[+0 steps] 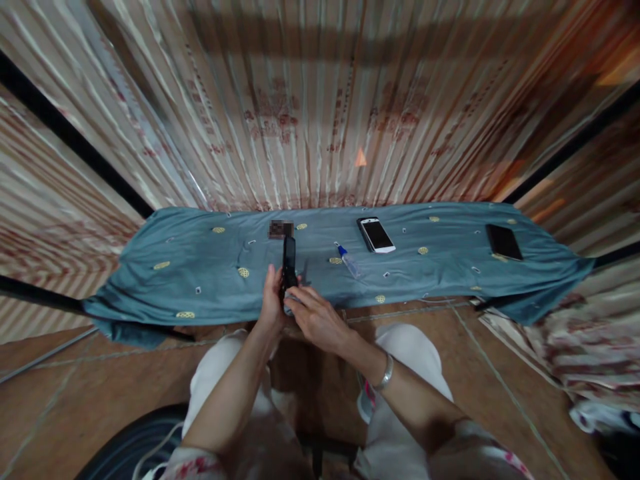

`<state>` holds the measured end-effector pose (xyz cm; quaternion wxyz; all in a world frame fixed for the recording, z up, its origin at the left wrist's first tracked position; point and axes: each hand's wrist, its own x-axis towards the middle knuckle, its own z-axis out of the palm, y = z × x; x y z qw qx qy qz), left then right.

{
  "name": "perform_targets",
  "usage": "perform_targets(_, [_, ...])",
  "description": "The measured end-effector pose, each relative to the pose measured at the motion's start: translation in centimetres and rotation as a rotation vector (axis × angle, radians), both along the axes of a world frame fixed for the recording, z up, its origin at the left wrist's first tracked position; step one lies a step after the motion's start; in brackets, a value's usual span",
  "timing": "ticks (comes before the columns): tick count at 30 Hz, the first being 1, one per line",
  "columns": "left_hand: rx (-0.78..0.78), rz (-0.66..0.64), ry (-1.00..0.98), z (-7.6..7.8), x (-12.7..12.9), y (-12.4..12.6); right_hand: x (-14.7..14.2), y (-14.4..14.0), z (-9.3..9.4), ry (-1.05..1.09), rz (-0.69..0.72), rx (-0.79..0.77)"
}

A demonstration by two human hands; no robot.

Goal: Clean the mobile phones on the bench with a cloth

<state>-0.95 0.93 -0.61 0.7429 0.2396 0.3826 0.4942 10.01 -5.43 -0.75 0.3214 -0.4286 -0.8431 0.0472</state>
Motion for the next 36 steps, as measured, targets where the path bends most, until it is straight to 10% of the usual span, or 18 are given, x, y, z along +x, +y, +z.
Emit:
perform_targets(7, [-0.088, 0.001, -0.102, 0.0, -0.9, 0.7, 0.0, -1.0, 0.4, 0.17, 0.065, -0.033])
perform_targets(14, [-0.166, -0.03, -0.166, 0.7, 0.3, -0.2, 3.7, 1.7, 0.7, 0.518, -0.231, -0.168])
perform_targets(20, [-0.176, -0.131, -0.2, 0.5, 1.4, -1.2, 6.2, 3.4, 0.1, 0.367, -0.421, -0.03])
perform_targets(28, [-0.237, -0.121, -0.072, 0.3, 1.8, -1.5, 3.7, 2.7, -0.9, 0.015, -0.368, 0.084])
perform_targets(36, [-0.167, -0.127, 0.047, -1.7, 1.9, -1.6, 2.8, 3.1, -1.5, 0.102, -0.325, 0.052])
